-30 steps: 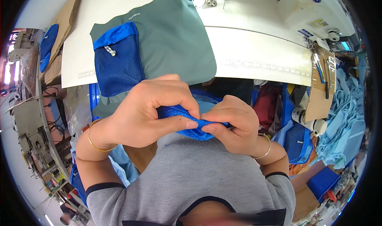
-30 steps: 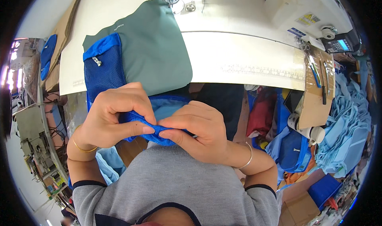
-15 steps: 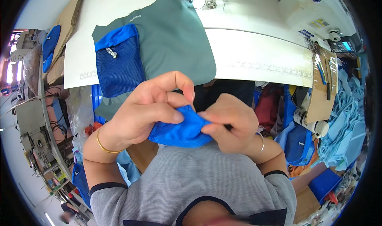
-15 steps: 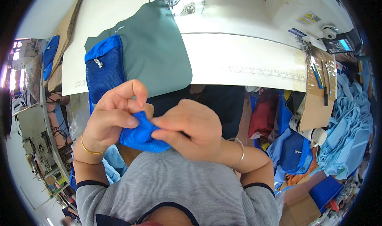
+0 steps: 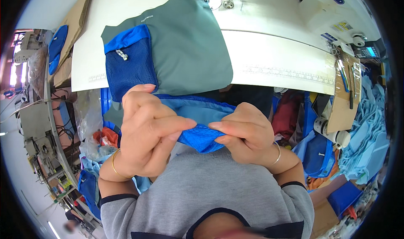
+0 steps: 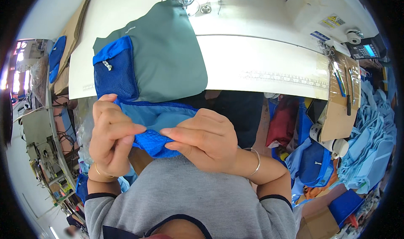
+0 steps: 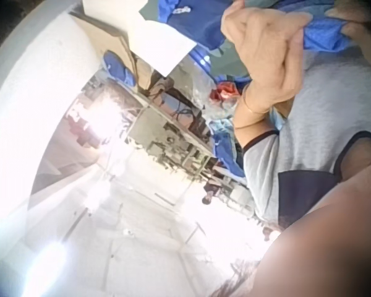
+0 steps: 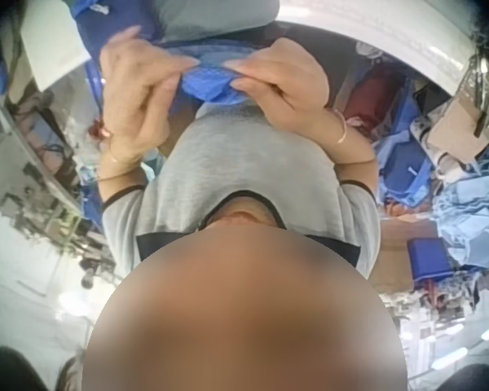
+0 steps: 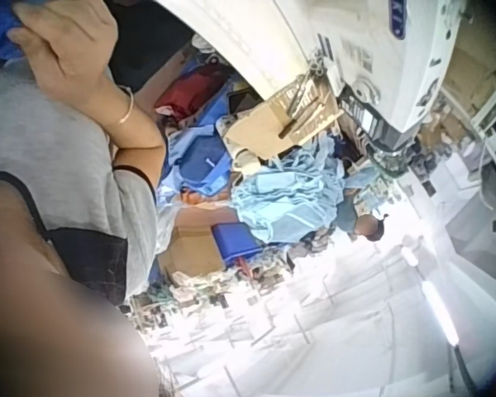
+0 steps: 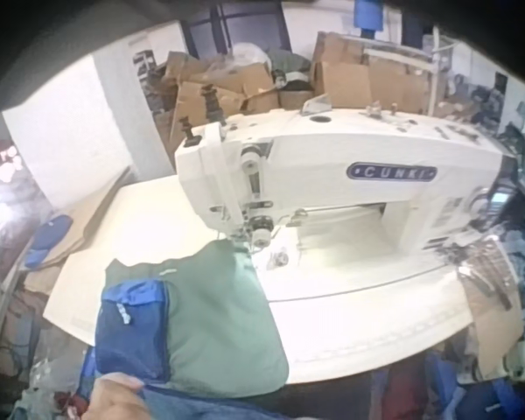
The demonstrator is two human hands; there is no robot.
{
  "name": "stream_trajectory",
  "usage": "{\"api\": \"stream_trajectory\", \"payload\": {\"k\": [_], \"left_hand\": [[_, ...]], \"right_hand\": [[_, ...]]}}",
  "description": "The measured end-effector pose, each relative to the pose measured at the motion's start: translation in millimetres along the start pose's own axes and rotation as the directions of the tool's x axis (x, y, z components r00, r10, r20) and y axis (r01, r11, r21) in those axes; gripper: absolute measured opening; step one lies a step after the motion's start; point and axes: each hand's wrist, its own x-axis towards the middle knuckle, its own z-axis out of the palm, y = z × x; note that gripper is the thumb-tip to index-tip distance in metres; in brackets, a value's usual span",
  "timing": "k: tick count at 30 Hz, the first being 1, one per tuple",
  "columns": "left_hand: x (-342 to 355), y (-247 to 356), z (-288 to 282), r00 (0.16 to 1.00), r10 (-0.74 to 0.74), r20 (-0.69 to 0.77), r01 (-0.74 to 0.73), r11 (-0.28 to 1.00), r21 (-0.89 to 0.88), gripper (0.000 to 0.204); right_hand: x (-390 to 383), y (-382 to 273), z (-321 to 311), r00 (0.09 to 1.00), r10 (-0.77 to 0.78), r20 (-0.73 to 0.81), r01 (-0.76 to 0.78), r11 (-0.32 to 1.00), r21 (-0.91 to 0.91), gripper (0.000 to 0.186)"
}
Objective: Sewing blue mesh pockets onto a green fabric base using an industrial sewing machine.
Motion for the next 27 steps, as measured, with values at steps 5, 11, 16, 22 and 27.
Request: {"api": "stream_trajectory", "payload": {"k": [5,11,16,22,27], "left_hand": [[2.1,5.1,-6.4,0.972,-0.181,0.148,0.208,0.96,-0.19,0.027],[1.8,4.0,-1.9,0.975,-0.221,0.006,0.211,0.923,-0.322,0.02],[1.1,5.2,-0.1,0.967,-0.253,-0.017,0.215,0.852,-0.478,0.009],[2.8,7.6,-3.2,0.951,-0.309,-0.027,0.245,0.802,-0.545,0.007],[12.4,10.9,-5.0,0.95,-0.305,-0.069,0.232,0.836,-0.498,0.007]], "right_hand": [[-0.6,1.1,5.2,0.999,-0.022,-0.031,0.023,1.0,0.02,0.033],[-2.3,0.9,11.9,0.991,0.101,-0.092,-0.086,0.984,0.157,0.04],[-0.5,5.2,7.7,0.981,0.083,-0.175,-0.061,0.99,0.128,0.049],[4.3,0.7,0.0,0.988,0.111,-0.111,-0.099,0.989,0.113,0.042],[10.5,2.3,-3.0,0.988,0.147,0.045,-0.154,0.966,0.208,0.025]]}}
